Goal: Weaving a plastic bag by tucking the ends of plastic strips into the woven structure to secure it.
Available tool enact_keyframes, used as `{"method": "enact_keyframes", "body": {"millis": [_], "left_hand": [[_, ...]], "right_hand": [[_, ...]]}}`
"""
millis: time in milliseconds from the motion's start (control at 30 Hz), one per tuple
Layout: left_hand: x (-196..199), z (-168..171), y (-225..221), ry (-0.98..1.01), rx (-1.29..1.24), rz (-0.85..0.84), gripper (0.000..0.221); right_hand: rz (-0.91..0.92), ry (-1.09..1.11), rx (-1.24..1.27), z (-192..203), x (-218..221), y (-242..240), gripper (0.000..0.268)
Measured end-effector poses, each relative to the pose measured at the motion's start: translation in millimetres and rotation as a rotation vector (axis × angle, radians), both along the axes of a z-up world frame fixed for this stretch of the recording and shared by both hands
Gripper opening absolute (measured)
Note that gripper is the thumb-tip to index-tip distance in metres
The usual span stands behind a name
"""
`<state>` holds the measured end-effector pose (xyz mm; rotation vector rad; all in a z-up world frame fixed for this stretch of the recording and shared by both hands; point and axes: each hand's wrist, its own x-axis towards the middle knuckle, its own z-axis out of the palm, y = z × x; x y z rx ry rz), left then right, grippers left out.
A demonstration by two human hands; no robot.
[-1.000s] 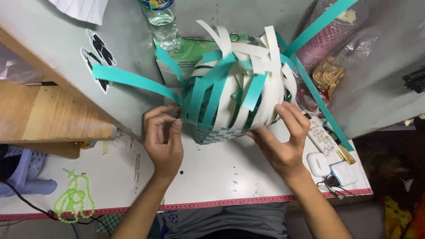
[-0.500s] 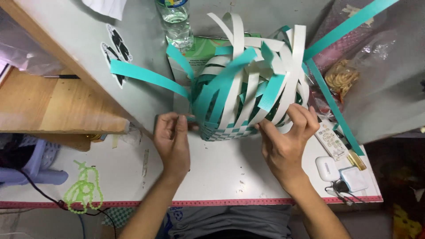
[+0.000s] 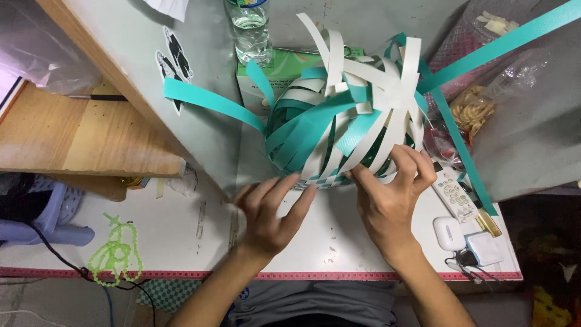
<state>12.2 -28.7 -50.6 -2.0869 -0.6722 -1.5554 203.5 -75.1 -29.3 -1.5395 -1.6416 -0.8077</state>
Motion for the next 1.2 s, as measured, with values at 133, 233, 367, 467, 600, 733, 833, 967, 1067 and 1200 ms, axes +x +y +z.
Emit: {"method": "enact_keyframes", "body": {"millis": [133,233,367,467,600,733,833,967,1067,1200], "left_hand": [[9.8,12.2,4.8,0.098,-0.013,0.122,0.023],[13.9,21.3,6.0,0.125,-0.034,0.153,0.015],[19.3,32.3,8.4,0.102,-0.171,0.110,0.010],[19.0,33.1,9.3,0.064,-0.258,0.072,0.006],[19.2,44.0,10.4,0.021,-0.366,-0.005,0.008],[22.1,44.6,16.4,0.009,-0.521,0.025,0.024],[26.3,44.8,16.4,-0.002,-0.605,0.019,0.031],[15.1,48.7,23.9,-0.060,-0.643,-0.042,0.026],[7.1,47.2,36.6,-0.125,-0.670,-0.110,0.028],[2.5,47.9,42.8,-0.170,-0.707,-0.139,0.027]], "right_hand": [[0.000,-0.011,-0.002,5.2,-0.8,-0.8,0.009],[0.000,-0.020,0.000,6.1,0.8,1.0,0.009],[0.008,-0.034,0.020,8.3,-1.1,5.5,0.009],[0.006,-0.043,0.028,10.8,-3.6,7.5,0.011],[0.008,-0.051,0.034,17.7,-10.5,9.9,0.011],[-0.004,-0.166,0.083,19.1,-9.5,12.8,0.016],[0.023,-0.220,0.095,15.6,1.2,14.4,0.019],[0.396,-0.137,0.174,27.8,17.7,6.9,0.023],[0.276,-0.146,0.325,-6.9,101.7,4.8,0.011],[0.279,0.236,0.059,46.4,112.5,47.8,0.038]]}}
